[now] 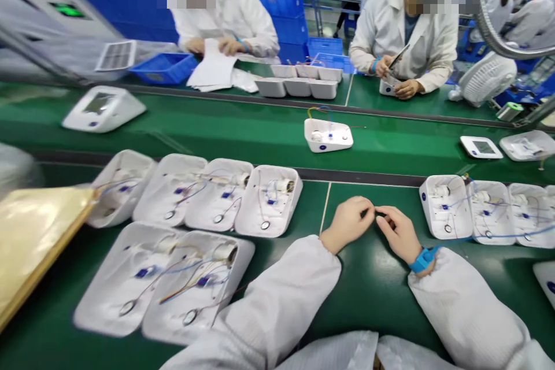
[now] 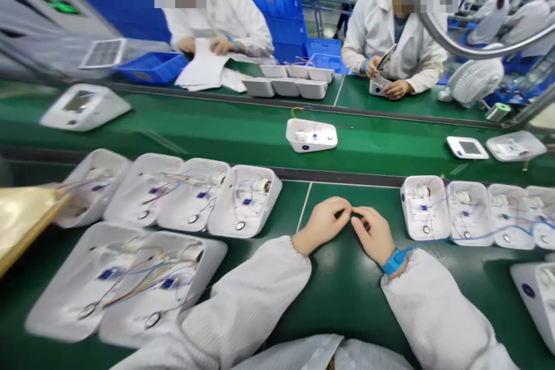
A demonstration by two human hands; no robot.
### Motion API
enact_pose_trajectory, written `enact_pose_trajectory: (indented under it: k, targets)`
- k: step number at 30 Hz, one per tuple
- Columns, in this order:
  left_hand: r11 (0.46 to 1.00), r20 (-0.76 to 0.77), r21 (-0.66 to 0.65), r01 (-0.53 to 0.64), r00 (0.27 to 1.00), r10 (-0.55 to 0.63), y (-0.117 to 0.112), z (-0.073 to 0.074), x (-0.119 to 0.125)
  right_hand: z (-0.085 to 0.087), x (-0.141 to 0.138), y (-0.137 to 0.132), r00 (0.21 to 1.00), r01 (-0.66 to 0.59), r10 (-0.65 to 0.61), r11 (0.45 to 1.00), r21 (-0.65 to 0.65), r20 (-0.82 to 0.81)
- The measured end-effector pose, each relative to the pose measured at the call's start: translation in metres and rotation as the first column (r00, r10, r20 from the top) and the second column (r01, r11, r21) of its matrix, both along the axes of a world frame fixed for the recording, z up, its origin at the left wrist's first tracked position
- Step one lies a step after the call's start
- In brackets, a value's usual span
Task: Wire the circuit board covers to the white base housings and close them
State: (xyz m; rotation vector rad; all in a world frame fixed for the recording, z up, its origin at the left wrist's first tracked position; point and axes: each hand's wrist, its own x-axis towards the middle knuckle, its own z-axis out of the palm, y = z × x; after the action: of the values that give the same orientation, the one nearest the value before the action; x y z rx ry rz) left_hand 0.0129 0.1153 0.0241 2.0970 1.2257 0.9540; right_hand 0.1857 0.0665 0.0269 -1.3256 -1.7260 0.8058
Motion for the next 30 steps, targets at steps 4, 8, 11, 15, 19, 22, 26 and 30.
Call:
enact_pose_trajectory:
  k: [4, 8, 11, 15, 19, 22, 26, 30]
  targets:
    - [0.973, -0.009, 0.011, -0.231, 0.973, 0.231, 0.063, 0.001, -0.026, 0.001, -0.004, 0.002, 1.000, 0.001, -0.001, 1.000, 0.009, 0.010]
    - [0.849, -0.254, -0.090, -0.520, 0.837, 0.485, 0.129, 0.006, -0.044, -0.001, -0.006, 0.004, 1.000, 0.005, -0.006, 1.000, 0.008, 0.017]
    - [0.752, -0.309, -0.181, -0.633, 0.763, 0.568, 0.155, 0.009, -0.050, -0.001, -0.007, 0.005, 1.000, 0.020, -0.020, 1.000, 0.005, 0.017]
    - [0.715, -0.245, -0.155, -0.682, 0.728, 0.641, 0.158, 0.006, -0.055, -0.001, -0.009, 0.007, 0.999, 0.045, -0.045, 0.999, -0.005, 0.000]
    - [0.704, -0.098, -0.082, -0.705, 0.709, 0.698, 0.142, 0.000, -0.057, -0.002, -0.009, 0.009, 0.997, 0.069, -0.069, 0.998, -0.010, -0.045]
    - [0.743, 0.026, -0.066, -0.666, 0.744, 0.668, 0.123, -0.005, -0.051, -0.003, -0.009, 0.010, 0.989, 0.107, -0.106, 0.994, 0.003, -0.100]
    - [0.860, 0.127, -0.074, -0.505, 0.851, 0.510, 0.082, -0.009, -0.038, -0.002, -0.005, 0.009, 0.954, 0.249, -0.237, 0.967, 0.045, -0.186]
    - [0.960, 0.162, -0.103, -0.260, 0.948, 0.275, 0.029, -0.010, -0.034, 0.010, 0.002, -0.001, 0.898, 0.416, -0.360, 0.883, 0.218, -0.254]
